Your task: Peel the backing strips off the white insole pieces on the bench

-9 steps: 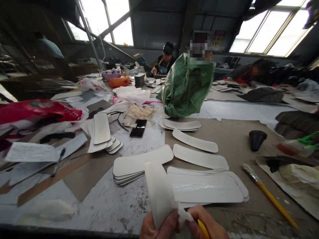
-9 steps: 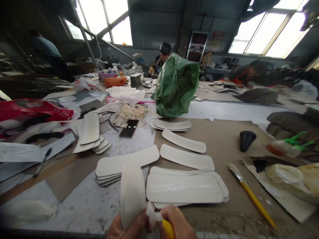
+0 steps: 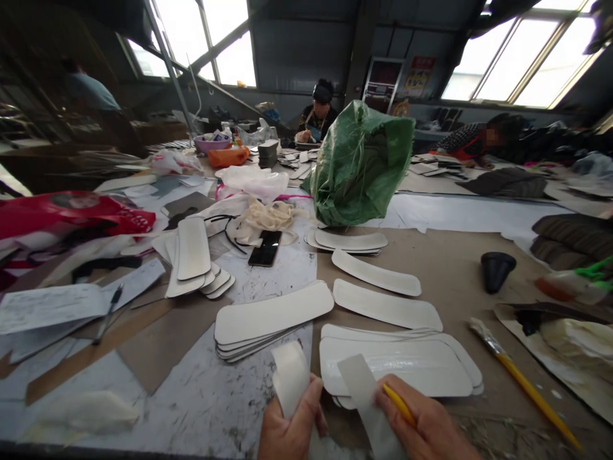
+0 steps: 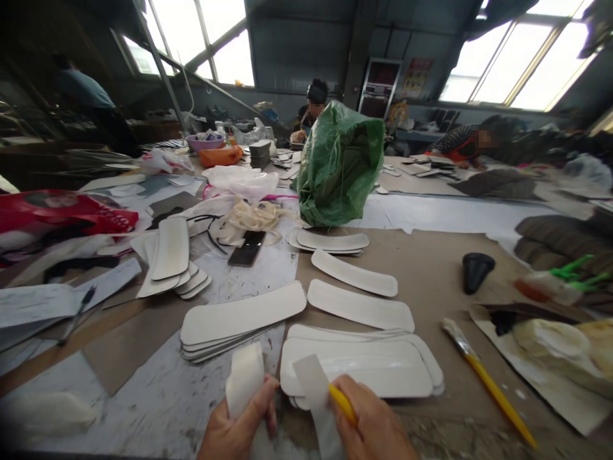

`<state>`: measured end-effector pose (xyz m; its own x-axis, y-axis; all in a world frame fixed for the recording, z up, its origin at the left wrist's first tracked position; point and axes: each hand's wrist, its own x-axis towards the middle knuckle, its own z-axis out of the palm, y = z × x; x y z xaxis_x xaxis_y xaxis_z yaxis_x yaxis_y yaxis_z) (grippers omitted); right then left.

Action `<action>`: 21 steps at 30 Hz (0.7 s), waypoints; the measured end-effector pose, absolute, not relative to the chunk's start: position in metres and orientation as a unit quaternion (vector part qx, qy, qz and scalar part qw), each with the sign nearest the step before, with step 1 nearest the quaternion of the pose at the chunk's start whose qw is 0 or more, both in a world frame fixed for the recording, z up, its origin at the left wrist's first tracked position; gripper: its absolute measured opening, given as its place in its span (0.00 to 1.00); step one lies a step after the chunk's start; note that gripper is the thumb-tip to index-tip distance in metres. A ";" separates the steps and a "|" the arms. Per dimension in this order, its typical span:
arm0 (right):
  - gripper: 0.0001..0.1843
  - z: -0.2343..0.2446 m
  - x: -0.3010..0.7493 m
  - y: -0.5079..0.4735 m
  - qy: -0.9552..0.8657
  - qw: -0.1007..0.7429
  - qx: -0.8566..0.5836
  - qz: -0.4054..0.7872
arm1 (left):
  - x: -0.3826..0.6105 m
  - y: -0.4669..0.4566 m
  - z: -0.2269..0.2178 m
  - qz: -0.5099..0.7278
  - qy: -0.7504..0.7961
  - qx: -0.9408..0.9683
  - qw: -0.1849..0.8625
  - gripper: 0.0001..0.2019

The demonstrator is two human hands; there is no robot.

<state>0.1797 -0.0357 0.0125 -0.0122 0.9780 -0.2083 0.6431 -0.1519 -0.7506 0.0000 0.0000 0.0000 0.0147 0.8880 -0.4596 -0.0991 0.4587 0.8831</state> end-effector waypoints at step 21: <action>0.07 0.055 0.180 0.048 -0.730 -0.098 -0.626 0.257 | -0.008 0.037 -0.010 0.270 0.522 0.408 0.699 0.16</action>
<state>0.1800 0.0478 0.0550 -0.1973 0.8631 -0.4648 0.9640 0.0847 -0.2519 -0.0077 0.0370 -0.0098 0.3093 0.8033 -0.5089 0.0490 0.5210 0.8522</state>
